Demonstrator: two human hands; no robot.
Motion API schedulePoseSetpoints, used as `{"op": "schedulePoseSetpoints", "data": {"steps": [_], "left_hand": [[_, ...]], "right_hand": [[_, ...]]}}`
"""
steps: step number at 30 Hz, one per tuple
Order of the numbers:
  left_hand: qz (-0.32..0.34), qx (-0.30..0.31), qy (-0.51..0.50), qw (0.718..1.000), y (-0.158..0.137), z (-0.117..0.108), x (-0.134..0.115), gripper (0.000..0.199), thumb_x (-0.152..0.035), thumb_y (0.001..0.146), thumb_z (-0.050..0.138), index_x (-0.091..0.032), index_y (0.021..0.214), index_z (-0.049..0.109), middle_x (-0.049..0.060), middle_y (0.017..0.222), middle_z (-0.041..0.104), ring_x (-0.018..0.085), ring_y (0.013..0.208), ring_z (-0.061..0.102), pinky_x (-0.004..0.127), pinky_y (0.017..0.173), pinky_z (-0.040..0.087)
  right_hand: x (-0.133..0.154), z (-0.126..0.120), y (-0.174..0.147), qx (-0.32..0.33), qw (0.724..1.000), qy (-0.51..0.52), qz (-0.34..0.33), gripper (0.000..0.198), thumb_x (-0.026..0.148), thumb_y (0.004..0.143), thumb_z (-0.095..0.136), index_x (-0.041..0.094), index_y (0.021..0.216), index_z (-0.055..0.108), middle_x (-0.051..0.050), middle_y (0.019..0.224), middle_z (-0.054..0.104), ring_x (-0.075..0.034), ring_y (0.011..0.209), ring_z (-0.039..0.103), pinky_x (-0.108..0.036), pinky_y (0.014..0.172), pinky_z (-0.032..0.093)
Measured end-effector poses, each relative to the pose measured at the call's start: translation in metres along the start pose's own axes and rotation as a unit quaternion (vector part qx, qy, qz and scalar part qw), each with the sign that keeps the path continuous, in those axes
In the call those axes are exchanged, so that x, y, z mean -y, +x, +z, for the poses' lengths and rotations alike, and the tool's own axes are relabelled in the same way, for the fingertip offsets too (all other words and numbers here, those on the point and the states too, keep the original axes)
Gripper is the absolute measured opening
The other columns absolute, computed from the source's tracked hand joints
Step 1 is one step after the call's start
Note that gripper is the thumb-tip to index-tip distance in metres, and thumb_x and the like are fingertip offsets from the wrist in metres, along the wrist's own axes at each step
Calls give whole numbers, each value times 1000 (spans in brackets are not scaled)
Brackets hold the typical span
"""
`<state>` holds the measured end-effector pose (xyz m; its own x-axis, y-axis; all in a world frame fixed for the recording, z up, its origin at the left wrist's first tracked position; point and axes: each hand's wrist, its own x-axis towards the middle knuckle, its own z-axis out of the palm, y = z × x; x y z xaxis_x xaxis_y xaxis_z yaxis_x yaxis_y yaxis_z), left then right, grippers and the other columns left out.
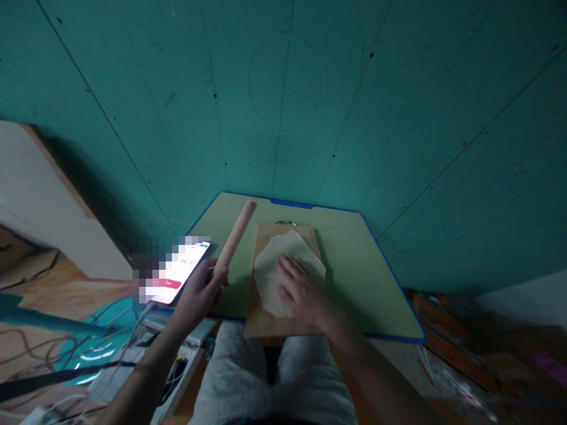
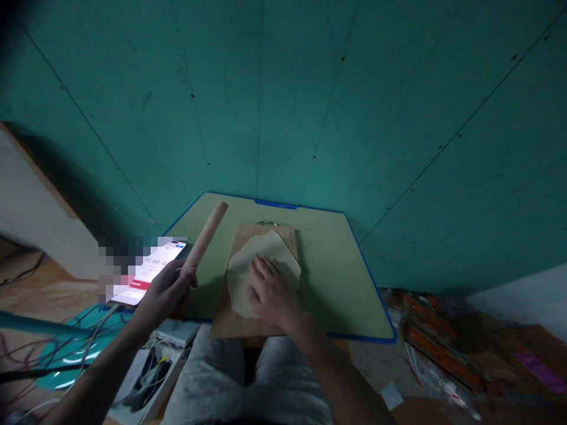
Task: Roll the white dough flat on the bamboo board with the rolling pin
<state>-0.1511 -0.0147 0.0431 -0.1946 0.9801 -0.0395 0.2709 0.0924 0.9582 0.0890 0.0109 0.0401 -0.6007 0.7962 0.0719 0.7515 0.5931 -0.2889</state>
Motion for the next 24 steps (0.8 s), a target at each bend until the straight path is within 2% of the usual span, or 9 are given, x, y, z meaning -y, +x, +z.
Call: {"op": "schedulePoseSetpoints", "data": {"steps": [3,8,12,16,20,24], "left_hand": [[2,-8,1,1000,-1,0,0,49,-70,77,55,-22,85,50,-9,51,48,10,36,42,22,34,34],[-3,-19,-3,1000,3,-1,11,53,-72,76,56,-22,92,51,-8,56,52,11,38,45,23,34,34],[-18,-24,-17,999,6,-2,21,52,-72,77,56,-22,92,50,-8,58,54,11,37,45,23,33,35],[-10,-35,-17,999,5,-1,22,50,-70,78,56,-22,92,50,-7,59,55,13,40,49,24,35,37],[-5,-45,-10,999,3,0,19,53,-71,76,58,-21,92,52,-5,59,56,14,43,50,25,37,40],[-3,-51,-1,999,2,0,17,55,-72,73,58,-20,92,52,-5,58,54,13,42,48,25,36,39]], "right_hand": [[-26,5,21,-2,999,-24,22,55,31,101,43,6,150,42,-19,159,33,-28,149,29,-49,123,25],[-44,8,46,9,999,-46,12,60,39,103,40,6,153,36,-18,161,29,-28,151,26,-48,124,23],[-50,1,71,19,998,-59,31,64,41,103,39,2,154,34,-19,161,28,-29,151,23,-47,125,20],[-41,0,88,29,996,-64,62,66,37,102,40,-5,152,32,-25,160,27,-31,151,21,-46,125,19],[-26,9,80,9,998,-51,31,60,34,102,38,-1,151,36,-22,160,30,-31,151,23,-49,124,22],[-9,20,51,-11,999,-39,-36,61,36,101,42,1,150,38,-21,160,32,-30,150,26,-47,125,22]]}}
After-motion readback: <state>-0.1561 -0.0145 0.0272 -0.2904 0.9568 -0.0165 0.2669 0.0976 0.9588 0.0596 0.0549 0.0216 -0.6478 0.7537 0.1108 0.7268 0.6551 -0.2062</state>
